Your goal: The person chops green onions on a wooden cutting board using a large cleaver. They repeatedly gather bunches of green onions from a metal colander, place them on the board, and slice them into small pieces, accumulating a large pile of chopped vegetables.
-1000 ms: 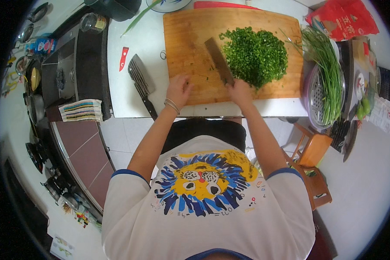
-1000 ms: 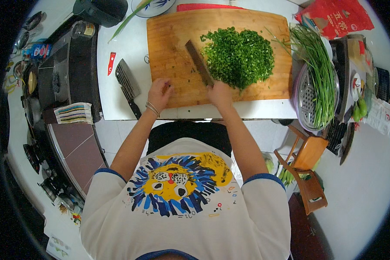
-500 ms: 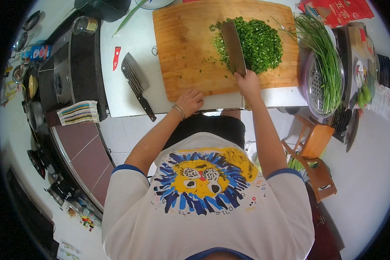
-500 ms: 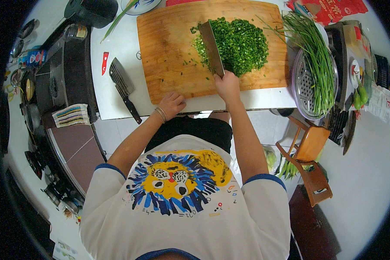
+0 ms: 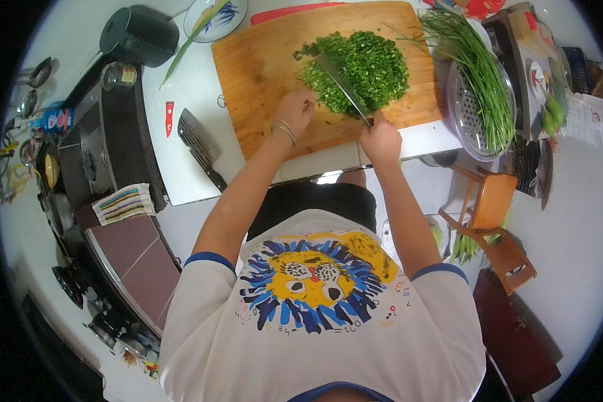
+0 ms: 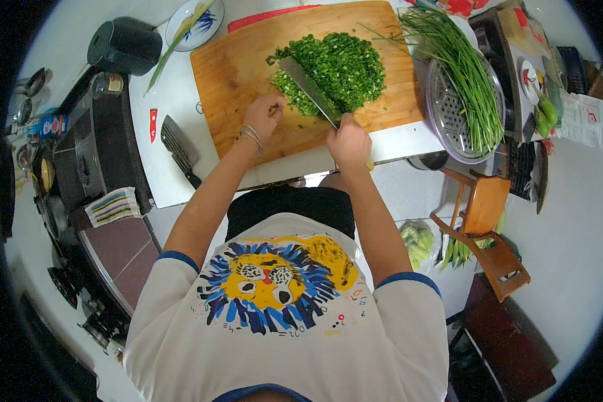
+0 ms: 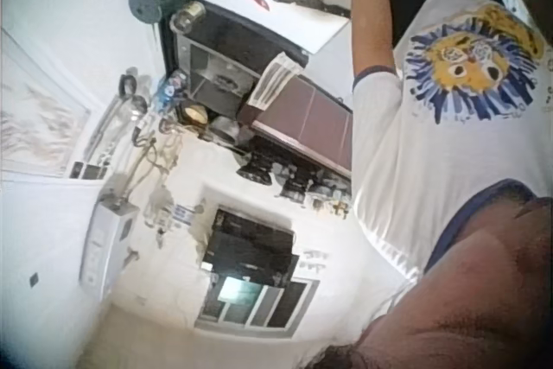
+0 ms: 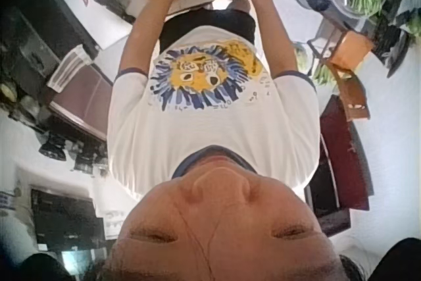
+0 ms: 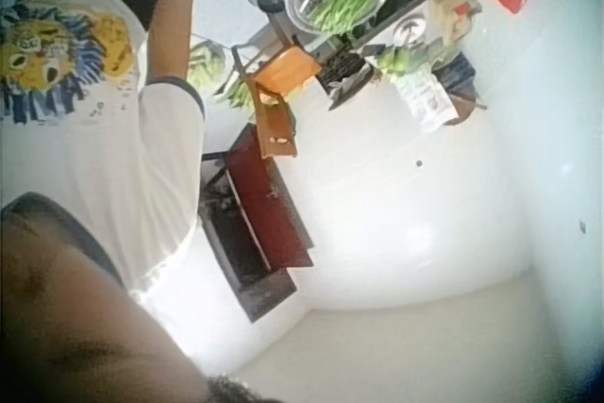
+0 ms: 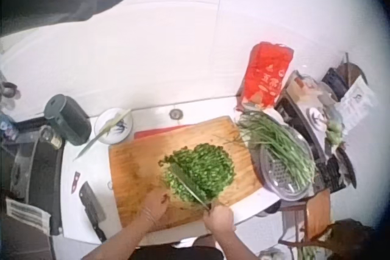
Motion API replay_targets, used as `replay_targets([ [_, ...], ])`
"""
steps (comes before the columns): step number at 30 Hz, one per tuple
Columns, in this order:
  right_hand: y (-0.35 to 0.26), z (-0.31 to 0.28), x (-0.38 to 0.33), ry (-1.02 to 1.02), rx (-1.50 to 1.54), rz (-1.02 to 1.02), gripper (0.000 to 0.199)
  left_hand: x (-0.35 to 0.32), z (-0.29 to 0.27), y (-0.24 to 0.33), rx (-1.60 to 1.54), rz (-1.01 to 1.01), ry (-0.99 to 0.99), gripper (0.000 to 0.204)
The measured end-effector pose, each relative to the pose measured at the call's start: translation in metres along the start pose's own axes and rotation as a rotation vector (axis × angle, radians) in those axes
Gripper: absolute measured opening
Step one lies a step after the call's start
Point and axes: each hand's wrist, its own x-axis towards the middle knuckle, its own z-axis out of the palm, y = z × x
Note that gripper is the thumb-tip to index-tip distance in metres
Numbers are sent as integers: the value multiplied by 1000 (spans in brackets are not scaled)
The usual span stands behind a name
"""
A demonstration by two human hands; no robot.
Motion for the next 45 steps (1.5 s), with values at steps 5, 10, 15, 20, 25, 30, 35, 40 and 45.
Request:
replay_targets([
  [5,19,-14,-3,67,1,57,28,19,-12,14,-10,-57,49,17],
  [10,22,-35,-1,25,7,163,32,24,-25,25,121,-110,2,17],
  [15,32,-45,-1,78,73,237,36,31,-21,29,139,-78,3,17],
  [20,63,-57,7,91,91,246,34,33,-18,40,119,-208,141,20],
  [25,67,-45,18,-33,148,74,31,18,-31,14,379,-327,68,22],
  [30,19,-35,14,-128,321,-64,28,20,-13,4,395,-327,41,25],
  [35,-29,-1,31,-246,315,-94,30,30,-34,13,33,-271,217,30],
  [40,-53,26,40,-266,278,-73,28,71,-58,23,-211,-95,311,38],
  [45,-68,40,47,-280,192,-41,24,98,-52,-7,-98,82,276,41],
])
